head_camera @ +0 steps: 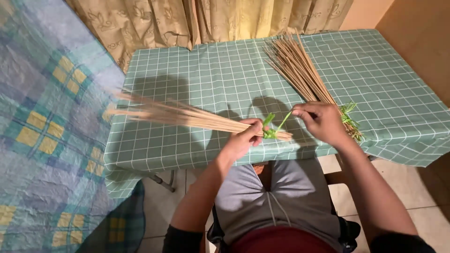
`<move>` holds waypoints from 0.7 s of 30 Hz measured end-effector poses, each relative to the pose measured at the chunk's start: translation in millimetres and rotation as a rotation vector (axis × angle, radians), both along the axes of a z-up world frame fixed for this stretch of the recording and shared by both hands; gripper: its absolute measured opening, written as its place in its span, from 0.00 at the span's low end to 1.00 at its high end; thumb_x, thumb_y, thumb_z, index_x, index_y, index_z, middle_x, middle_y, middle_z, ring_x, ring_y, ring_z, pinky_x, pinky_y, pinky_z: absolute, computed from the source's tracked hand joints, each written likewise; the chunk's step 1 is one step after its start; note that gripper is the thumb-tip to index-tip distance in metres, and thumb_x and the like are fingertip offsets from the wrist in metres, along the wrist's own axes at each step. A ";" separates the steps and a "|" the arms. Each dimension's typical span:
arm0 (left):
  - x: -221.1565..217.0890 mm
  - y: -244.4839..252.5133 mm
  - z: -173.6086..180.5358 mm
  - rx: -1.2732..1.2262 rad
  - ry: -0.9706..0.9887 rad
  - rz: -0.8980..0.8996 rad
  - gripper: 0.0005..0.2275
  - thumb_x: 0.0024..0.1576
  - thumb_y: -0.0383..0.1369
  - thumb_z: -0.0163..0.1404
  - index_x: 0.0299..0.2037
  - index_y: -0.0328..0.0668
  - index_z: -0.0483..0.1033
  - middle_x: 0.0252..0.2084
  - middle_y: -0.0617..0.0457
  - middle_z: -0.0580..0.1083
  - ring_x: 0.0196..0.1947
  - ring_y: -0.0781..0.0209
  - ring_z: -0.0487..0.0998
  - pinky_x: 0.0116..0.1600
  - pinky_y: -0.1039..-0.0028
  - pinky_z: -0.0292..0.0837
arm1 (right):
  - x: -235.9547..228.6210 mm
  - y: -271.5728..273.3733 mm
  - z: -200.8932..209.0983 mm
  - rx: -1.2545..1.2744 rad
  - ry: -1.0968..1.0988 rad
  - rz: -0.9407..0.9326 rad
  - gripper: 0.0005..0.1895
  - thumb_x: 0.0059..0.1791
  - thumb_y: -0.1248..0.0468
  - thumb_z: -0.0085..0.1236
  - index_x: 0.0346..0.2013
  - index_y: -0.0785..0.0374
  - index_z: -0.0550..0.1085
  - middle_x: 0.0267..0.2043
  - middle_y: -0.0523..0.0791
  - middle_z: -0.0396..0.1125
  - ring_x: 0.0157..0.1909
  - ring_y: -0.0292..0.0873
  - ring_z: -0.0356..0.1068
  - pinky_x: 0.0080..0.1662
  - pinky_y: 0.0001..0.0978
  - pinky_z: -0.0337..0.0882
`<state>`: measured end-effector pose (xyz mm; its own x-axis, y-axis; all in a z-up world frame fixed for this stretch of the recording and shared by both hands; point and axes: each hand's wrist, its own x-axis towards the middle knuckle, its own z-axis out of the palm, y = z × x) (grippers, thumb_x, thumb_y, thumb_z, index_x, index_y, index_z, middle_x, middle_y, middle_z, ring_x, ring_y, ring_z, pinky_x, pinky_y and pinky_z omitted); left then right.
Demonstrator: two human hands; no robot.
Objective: The person sorts dried coconut leaf midribs on a table by hand, gathering a bundle and then using a green strip to tie it together.
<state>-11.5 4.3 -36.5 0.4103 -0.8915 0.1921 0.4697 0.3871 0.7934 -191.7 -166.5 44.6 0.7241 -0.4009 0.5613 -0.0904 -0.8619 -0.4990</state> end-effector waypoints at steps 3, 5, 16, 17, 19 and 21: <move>-12.3 11.1 25.1 -0.001 0.070 -0.012 0.09 0.58 0.33 0.59 0.40 0.34 0.77 0.29 0.47 0.69 0.17 0.60 0.75 0.17 0.80 0.66 | 3.5 39.4 10.4 0.296 0.021 0.130 0.09 0.50 0.71 0.62 0.42 0.59 0.85 0.33 0.48 0.80 0.25 0.43 0.74 0.41 0.36 0.74; -4.9 1.0 1.0 -0.014 0.048 -0.022 0.09 0.60 0.34 0.57 0.41 0.35 0.76 0.30 0.49 0.67 0.18 0.60 0.74 0.18 0.79 0.66 | 11.9 40.2 -22.9 0.322 0.013 0.179 0.11 0.45 0.72 0.64 0.42 0.63 0.84 0.31 0.50 0.79 0.28 0.42 0.74 0.39 0.36 0.72; -0.2 6.9 13.3 0.055 -0.040 0.063 0.10 0.64 0.40 0.51 0.46 0.43 0.70 0.38 0.43 0.72 0.15 0.69 0.66 0.16 0.83 0.58 | -23.3 126.2 -12.4 -0.231 0.457 0.298 0.17 0.43 0.77 0.49 0.44 0.60 0.74 0.31 0.47 0.77 0.31 0.53 0.80 0.35 0.42 0.79; -0.3 7.3 11.5 0.090 -0.077 0.052 0.11 0.64 0.41 0.53 0.45 0.43 0.71 0.37 0.42 0.74 0.16 0.68 0.68 0.17 0.83 0.59 | -26.9 117.6 -5.1 -0.214 0.418 0.269 0.13 0.45 0.74 0.51 0.40 0.59 0.76 0.29 0.47 0.77 0.29 0.52 0.79 0.33 0.42 0.78; -4.6 6.6 5.0 0.125 -0.111 0.041 0.12 0.63 0.42 0.54 0.43 0.42 0.72 0.37 0.41 0.77 0.17 0.68 0.70 0.17 0.84 0.61 | -27.8 96.7 12.5 -0.196 0.382 0.241 0.09 0.46 0.72 0.54 0.36 0.58 0.78 0.26 0.46 0.76 0.28 0.52 0.78 0.32 0.42 0.77; -10.4 1.4 -1.7 0.059 -0.091 -0.056 0.10 0.62 0.37 0.56 0.43 0.42 0.71 0.33 0.43 0.75 0.17 0.68 0.70 0.16 0.85 0.60 | -20.9 70.5 34.4 -0.136 0.204 0.131 0.13 0.50 0.70 0.54 0.39 0.53 0.84 0.22 0.42 0.75 0.16 0.38 0.69 0.27 0.25 0.71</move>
<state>-21.9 5.8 -38.2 0.3427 -0.9235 0.1725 0.4146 0.3134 0.8543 -212.6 -96.0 79.0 0.8681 -0.2277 0.4410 -0.0606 -0.9305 -0.3612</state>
